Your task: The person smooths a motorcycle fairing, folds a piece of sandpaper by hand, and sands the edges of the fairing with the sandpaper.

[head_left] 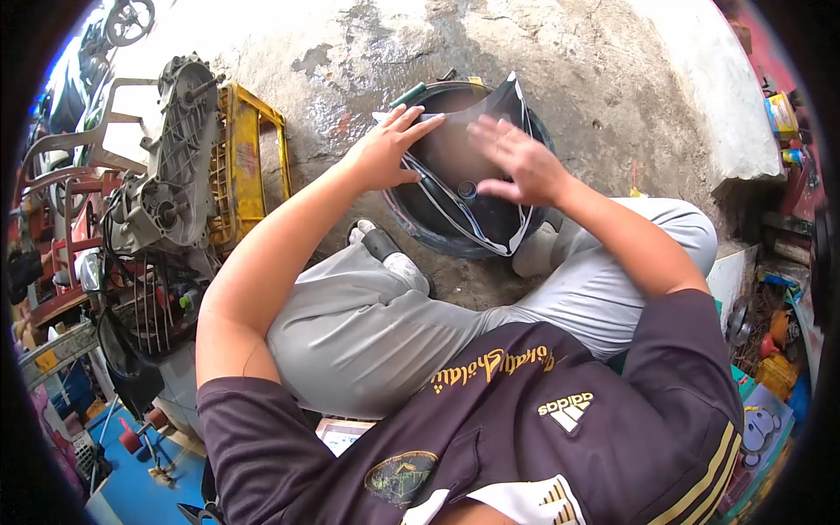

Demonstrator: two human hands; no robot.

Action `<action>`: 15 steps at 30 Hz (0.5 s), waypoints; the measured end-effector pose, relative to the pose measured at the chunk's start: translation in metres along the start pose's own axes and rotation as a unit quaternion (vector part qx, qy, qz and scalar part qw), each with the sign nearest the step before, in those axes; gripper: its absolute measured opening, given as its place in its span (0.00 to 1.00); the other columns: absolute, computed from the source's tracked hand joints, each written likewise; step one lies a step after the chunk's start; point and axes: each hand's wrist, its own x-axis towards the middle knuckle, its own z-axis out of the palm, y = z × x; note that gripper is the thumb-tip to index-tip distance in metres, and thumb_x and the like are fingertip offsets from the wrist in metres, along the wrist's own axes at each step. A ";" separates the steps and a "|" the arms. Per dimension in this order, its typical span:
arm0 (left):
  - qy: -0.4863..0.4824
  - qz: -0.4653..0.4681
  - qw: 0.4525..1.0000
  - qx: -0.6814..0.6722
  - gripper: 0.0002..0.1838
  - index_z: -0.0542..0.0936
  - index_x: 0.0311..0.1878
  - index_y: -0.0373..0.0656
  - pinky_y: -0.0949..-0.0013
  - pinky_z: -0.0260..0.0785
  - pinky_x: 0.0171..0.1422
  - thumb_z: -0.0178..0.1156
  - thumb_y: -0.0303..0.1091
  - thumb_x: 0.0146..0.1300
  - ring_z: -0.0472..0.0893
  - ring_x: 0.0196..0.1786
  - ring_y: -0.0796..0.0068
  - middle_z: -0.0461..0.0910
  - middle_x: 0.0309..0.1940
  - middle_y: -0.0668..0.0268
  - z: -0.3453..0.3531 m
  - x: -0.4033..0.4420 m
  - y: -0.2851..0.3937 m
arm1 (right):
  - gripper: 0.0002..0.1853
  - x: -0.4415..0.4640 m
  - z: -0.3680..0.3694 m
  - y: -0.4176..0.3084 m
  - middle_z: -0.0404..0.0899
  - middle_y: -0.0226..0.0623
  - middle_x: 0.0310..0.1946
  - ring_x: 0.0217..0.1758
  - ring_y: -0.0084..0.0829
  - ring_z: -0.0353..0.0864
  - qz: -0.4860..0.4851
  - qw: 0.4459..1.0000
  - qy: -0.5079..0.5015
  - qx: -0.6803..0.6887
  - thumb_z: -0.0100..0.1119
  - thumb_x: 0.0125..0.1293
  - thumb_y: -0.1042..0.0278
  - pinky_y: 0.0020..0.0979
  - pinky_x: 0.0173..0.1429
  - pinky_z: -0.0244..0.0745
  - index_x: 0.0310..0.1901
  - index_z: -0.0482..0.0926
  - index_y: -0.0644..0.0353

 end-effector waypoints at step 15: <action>0.008 0.004 1.000 0.014 0.62 0.56 0.89 0.66 0.43 0.57 0.90 0.82 0.38 0.53 0.55 0.88 0.36 0.56 0.87 0.48 -0.001 0.001 -0.001 | 0.40 0.012 0.011 0.010 0.68 0.55 0.81 0.87 0.54 0.62 0.115 0.991 0.040 0.062 0.68 0.74 0.46 0.50 0.88 0.59 0.79 0.71 0.62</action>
